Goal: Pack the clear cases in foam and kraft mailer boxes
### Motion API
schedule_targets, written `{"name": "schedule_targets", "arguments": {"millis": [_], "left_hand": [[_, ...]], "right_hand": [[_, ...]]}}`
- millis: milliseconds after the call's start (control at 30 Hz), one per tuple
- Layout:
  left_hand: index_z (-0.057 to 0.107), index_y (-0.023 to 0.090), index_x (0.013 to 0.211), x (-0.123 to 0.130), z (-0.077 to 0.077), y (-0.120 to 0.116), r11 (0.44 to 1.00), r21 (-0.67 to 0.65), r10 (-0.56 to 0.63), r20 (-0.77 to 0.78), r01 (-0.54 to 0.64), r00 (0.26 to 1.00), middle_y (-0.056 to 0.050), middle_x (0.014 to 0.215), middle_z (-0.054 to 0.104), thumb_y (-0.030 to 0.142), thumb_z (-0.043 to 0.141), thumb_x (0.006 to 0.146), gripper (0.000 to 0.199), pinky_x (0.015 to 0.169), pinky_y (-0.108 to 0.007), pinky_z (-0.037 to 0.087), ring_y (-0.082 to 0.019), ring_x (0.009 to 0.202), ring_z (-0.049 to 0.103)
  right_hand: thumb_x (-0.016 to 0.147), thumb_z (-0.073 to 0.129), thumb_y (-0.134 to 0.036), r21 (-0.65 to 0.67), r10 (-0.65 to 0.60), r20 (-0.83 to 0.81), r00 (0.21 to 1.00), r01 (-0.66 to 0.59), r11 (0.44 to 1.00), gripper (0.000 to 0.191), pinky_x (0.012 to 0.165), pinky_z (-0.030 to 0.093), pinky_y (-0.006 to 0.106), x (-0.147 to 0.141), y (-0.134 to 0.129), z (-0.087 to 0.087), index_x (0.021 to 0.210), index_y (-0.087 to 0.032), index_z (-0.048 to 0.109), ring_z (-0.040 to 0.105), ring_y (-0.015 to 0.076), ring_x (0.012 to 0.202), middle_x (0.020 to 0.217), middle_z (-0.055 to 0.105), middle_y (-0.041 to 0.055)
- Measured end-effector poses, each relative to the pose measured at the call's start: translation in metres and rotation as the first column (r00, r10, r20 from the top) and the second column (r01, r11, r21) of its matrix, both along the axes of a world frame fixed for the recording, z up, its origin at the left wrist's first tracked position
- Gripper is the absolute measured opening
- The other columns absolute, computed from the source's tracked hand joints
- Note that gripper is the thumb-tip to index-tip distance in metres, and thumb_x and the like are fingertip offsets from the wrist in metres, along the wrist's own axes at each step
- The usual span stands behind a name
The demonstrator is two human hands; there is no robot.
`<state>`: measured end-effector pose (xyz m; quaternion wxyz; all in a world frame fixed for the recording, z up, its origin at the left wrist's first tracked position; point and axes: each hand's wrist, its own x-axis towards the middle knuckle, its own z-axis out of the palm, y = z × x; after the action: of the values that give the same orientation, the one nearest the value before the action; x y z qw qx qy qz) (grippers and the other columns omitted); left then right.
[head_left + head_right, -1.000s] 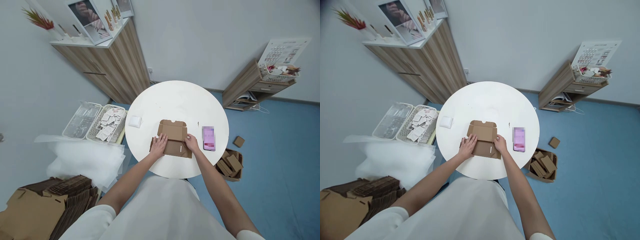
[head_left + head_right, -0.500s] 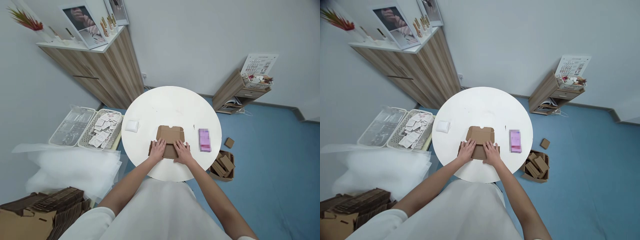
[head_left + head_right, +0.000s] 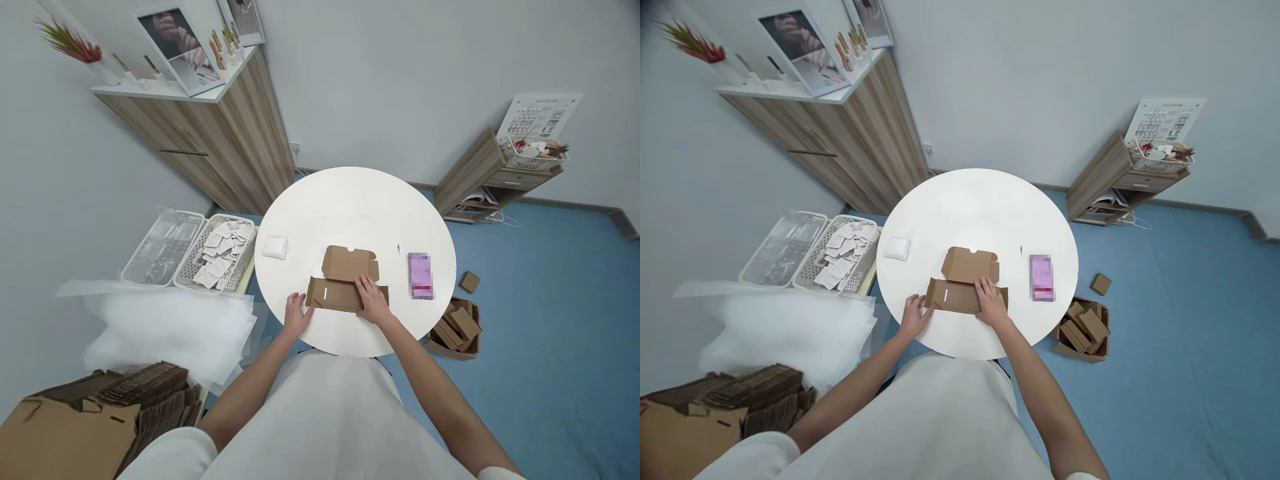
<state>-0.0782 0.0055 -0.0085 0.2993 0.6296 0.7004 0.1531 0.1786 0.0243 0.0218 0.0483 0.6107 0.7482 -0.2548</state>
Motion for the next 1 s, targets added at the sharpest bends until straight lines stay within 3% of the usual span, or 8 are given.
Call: {"name": "schedule_targets", "arguments": {"millis": [133, 300, 533, 800, 1000], "left_hand": [[0.055, 0.016, 0.097, 0.009, -0.009, 0.009, 0.998, 0.04, 0.051, 0.048, -0.053, 0.998, -0.011, 0.105, 0.047, 0.029, 0.054, 0.071, 0.029, 0.081, -0.035, 0.044, -0.022, 0.096, 0.052], [0.052, 0.017, 0.092, 0.021, -0.004, 0.019, 0.993, 0.026, 0.111, 0.079, -0.114, 0.991, -0.006, 0.091, 0.054, 0.03, 0.057, 0.07, 0.026, 0.076, -0.032, 0.044, -0.019, 0.085, 0.054], [0.045, 0.019, 0.093, 0.033, 0.01, 0.017, 0.984, -0.062, 0.177, 0.278, -0.166, 0.944, -0.005, 0.092, 0.058, 0.032, 0.056, 0.072, 0.027, 0.071, -0.03, 0.044, -0.017, 0.082, 0.057], [0.043, 0.019, 0.102, 0.041, 0.023, 0.007, 0.997, -0.06, 0.058, 0.315, -0.042, 0.947, -0.007, 0.103, 0.055, 0.043, 0.066, 0.061, 0.054, 0.067, -0.028, 0.044, -0.017, 0.083, 0.056], [0.045, 0.016, 0.102, 0.04, 0.021, 0.01, 0.992, -0.106, 0.09, 0.223, -0.067, 0.971, -0.009, 0.098, 0.058, 0.036, 0.051, 0.076, 0.033, 0.067, -0.027, 0.043, -0.016, 0.078, 0.058]], "right_hand": [[0.061, 0.066, -0.026, -0.004, 0.013, 0.016, 1.0, -0.013, 1.0, 0.1, 0.093, 0.031, 0.039, -0.004, -0.003, 0.0, 0.137, -0.025, 0.001, 0.002, 0.0247, 0.132, 0.146, 0.006, 0.0068], [0.06, 0.066, -0.026, -0.002, 0.011, 0.032, 0.999, -0.011, 1.0, 0.102, 0.093, 0.032, 0.04, -0.008, -0.003, 0.0, 0.138, -0.023, 0.0, 0.0, 0.0253, 0.132, 0.146, 0.004, 0.006], [0.061, 0.064, -0.025, -0.017, 0.002, 0.033, 0.999, -0.001, 1.0, 0.101, 0.094, 0.031, 0.039, -0.011, -0.002, -0.002, 0.138, -0.022, -0.002, -0.003, 0.0263, 0.132, 0.146, 0.001, 0.0051], [0.06, 0.065, -0.021, 0.011, 0.036, 0.04, 0.999, -0.037, 0.999, 0.102, 0.096, 0.029, 0.041, -0.015, -0.001, -0.009, 0.138, -0.021, 0.0, -0.002, 0.0272, 0.132, 0.146, 0.002, 0.0076], [0.054, 0.071, -0.025, 0.034, 0.091, -0.031, 0.995, -0.09, 0.995, 0.111, 0.103, 0.02, 0.04, -0.017, -0.002, -0.015, 0.138, -0.019, -0.002, -0.005, 0.0275, 0.133, 0.146, 0.0, 0.0093]]}}
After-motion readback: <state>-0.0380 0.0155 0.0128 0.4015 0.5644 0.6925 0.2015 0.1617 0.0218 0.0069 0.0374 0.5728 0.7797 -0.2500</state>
